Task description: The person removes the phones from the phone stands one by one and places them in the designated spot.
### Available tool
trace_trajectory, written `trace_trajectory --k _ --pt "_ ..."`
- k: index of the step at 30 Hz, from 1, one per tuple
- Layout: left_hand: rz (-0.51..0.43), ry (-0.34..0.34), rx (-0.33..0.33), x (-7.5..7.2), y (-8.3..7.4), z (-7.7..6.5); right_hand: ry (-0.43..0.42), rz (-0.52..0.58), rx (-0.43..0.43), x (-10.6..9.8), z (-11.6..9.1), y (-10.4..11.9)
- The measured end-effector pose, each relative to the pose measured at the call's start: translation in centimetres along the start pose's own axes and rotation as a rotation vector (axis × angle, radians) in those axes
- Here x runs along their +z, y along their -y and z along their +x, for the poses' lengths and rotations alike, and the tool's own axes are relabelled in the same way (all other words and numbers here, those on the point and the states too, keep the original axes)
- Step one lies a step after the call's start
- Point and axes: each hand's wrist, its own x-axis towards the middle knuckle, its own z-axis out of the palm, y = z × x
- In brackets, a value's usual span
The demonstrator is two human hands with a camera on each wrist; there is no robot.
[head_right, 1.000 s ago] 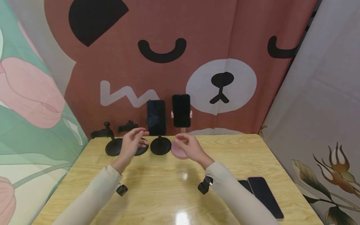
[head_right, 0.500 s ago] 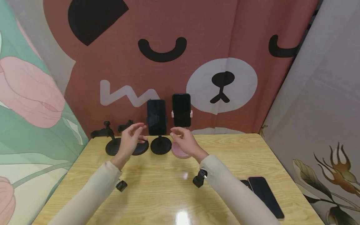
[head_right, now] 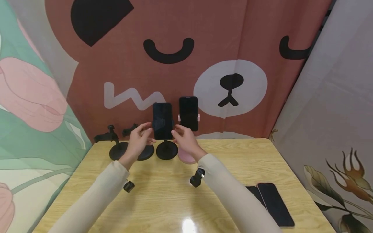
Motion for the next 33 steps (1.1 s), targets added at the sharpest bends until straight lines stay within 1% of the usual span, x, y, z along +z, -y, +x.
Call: trace_trajectory --k 7,13,16,23,27,33 --pt "0.0 -0.011 -0.044 0.4 0.1 1.0 -0.014 0.063 0.035 0.5 1.2 0.4" --pt "0.028 0.013 -0.088 0.7 -0.3 1.7 -0.023 0.094 0.074 0.6 1.8 0.7" --pt "0.046 0.016 -0.098 0.8 -0.3 1.9 -0.016 0.095 0.088 0.7 1.9 0.8" --pt "0.063 0.03 -0.088 0.9 -0.3 2.4 -0.003 0.11 0.087 0.8 2.4 1.1" --pt "0.086 0.026 -0.083 0.9 -0.2 2.7 0.011 0.128 0.082 0.8 2.6 1.1" --pt "0.122 0.024 -0.083 1.0 -0.1 2.7 -0.03 0.149 0.095 1.1 2.5 1.1"
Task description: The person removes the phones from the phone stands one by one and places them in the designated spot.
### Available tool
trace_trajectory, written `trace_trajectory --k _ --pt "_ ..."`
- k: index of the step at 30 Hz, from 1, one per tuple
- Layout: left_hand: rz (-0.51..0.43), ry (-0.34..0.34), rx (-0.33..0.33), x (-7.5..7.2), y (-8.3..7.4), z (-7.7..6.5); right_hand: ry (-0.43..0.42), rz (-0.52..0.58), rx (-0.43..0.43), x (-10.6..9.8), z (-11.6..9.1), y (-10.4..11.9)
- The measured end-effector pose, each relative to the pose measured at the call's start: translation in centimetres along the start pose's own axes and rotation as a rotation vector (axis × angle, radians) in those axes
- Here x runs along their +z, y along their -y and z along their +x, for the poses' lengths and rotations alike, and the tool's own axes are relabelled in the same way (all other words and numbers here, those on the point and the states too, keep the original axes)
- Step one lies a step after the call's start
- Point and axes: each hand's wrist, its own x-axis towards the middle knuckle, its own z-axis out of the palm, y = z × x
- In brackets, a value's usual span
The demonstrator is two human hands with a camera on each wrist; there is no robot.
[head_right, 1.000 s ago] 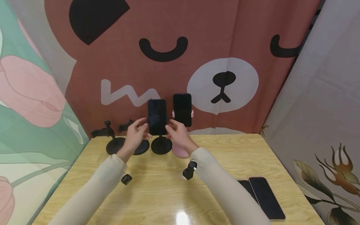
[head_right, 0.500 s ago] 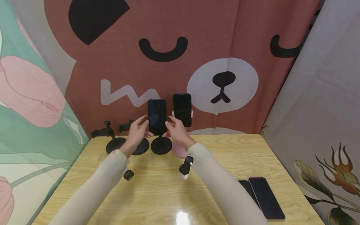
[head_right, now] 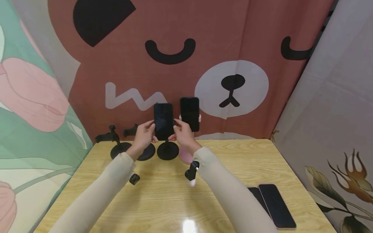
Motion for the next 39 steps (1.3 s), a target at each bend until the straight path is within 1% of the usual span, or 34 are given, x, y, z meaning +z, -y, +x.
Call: trace_trajectory --k 5,11,14,20,27,31,35,39 --pt "-0.049 -0.002 -0.018 0.1 0.1 0.0 -0.029 0.043 0.001 0.0 -0.1 -0.1" --pt "-0.113 0.001 -0.025 0.0 0.0 -0.3 -0.021 0.074 -0.011 -0.2 -0.2 -0.3" --pt "-0.126 0.006 -0.026 0.0 -0.1 -0.6 -0.014 0.081 -0.013 -0.3 -0.3 -0.4" --pt "-0.141 -0.005 0.002 -0.2 -0.4 -1.2 -0.005 0.112 -0.035 -0.6 -0.6 -0.3" --pt "-0.18 -0.023 0.018 -0.4 -0.7 -2.4 0.021 0.155 -0.011 -0.6 -1.7 0.0" --pt "-0.206 -0.029 0.04 -0.6 -0.9 -2.8 0.042 0.175 -0.025 -0.8 -2.2 0.3" --pt "-0.228 -0.01 0.057 -1.0 -1.3 -3.4 0.061 0.197 -0.039 -1.0 -2.8 0.8" --pt "-0.244 0.023 0.068 -1.4 -1.7 -4.3 0.09 0.226 -0.041 -1.2 -3.6 1.2"
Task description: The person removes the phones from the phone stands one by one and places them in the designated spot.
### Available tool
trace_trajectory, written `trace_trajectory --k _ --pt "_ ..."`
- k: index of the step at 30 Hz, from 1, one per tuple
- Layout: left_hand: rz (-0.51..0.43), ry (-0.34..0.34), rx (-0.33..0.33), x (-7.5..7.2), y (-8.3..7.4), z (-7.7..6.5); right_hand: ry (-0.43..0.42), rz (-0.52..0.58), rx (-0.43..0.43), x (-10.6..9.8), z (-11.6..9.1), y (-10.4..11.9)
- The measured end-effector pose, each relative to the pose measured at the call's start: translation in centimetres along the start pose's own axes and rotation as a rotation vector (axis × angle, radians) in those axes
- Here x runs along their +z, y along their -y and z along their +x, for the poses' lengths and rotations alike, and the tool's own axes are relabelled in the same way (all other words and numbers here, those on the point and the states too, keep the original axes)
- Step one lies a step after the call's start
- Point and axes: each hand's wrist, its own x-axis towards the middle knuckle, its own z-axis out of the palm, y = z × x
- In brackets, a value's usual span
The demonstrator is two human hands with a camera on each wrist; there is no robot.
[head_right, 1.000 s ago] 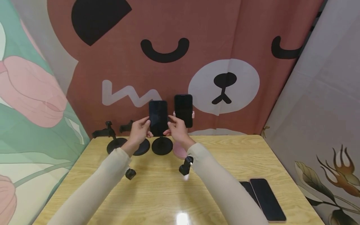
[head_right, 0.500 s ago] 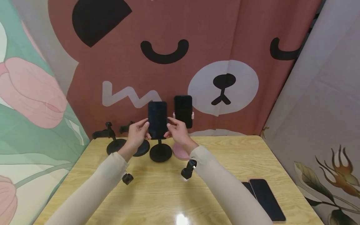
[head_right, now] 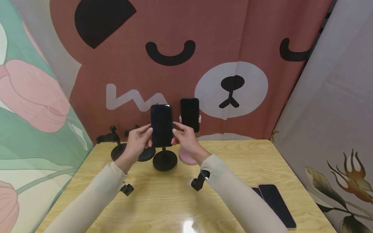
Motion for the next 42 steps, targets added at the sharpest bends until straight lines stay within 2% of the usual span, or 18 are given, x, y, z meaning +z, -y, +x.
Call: trace_trajectory --k 8,16,26,33,42 --pt "0.004 0.065 -0.011 -0.2 -0.7 -2.2 0.046 -0.036 0.003 -0.4 -2.2 0.5" --pt "0.003 0.092 -0.008 0.0 -0.6 -3.3 0.043 -0.025 -0.009 -0.3 -4.0 0.6" --pt "-0.001 0.129 0.058 0.4 -1.1 -5.0 0.051 -0.067 -0.015 -0.5 -6.1 1.0" --pt "-0.023 0.174 0.051 0.7 -1.0 -6.1 0.076 -0.036 -0.009 -0.9 -7.5 0.9" --pt "-0.047 0.2 0.118 1.2 -0.6 -7.5 0.105 -0.024 -0.048 -1.4 -9.2 0.6"
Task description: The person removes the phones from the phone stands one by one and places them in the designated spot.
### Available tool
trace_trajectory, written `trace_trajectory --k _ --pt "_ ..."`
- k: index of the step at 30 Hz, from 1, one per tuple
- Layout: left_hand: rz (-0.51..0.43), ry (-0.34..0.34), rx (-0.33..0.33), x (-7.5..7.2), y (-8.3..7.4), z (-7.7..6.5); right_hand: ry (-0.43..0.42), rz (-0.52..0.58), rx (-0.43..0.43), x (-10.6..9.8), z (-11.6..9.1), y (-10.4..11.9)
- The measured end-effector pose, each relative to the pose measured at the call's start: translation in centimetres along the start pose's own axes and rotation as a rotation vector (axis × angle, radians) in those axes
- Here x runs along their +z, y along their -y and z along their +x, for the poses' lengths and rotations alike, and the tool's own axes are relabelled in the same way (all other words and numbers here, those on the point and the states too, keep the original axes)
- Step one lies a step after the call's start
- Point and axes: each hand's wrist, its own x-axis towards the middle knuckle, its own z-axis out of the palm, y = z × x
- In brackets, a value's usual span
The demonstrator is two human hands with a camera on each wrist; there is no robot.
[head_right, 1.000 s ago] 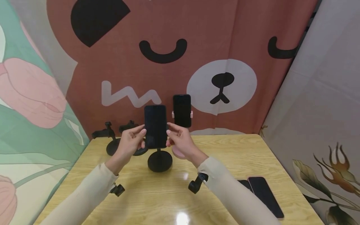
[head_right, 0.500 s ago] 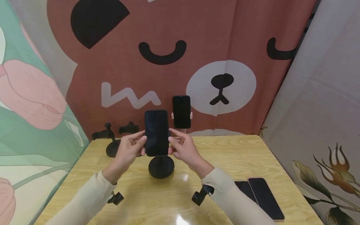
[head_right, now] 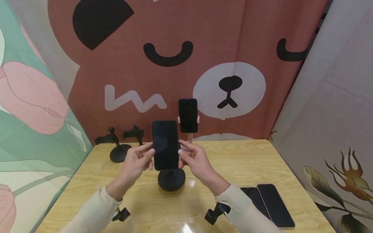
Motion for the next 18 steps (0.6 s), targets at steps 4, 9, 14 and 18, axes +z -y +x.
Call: trace_trajectory --k 4,9,14,18 --pt "-0.013 0.016 0.011 0.3 0.3 -0.4 0.01 0.017 -0.004 -0.2 -0.6 -0.2" --pt "-0.03 0.036 0.025 0.9 0.5 -0.7 0.014 0.023 -0.013 -0.6 -1.2 -0.5" --pt "-0.04 0.052 0.042 1.3 1.0 -0.8 0.028 0.023 -0.051 -1.0 -1.6 -1.0" --pt "-0.042 0.056 0.048 1.6 1.3 -0.8 0.034 0.028 -0.068 -1.3 -1.7 -1.3"
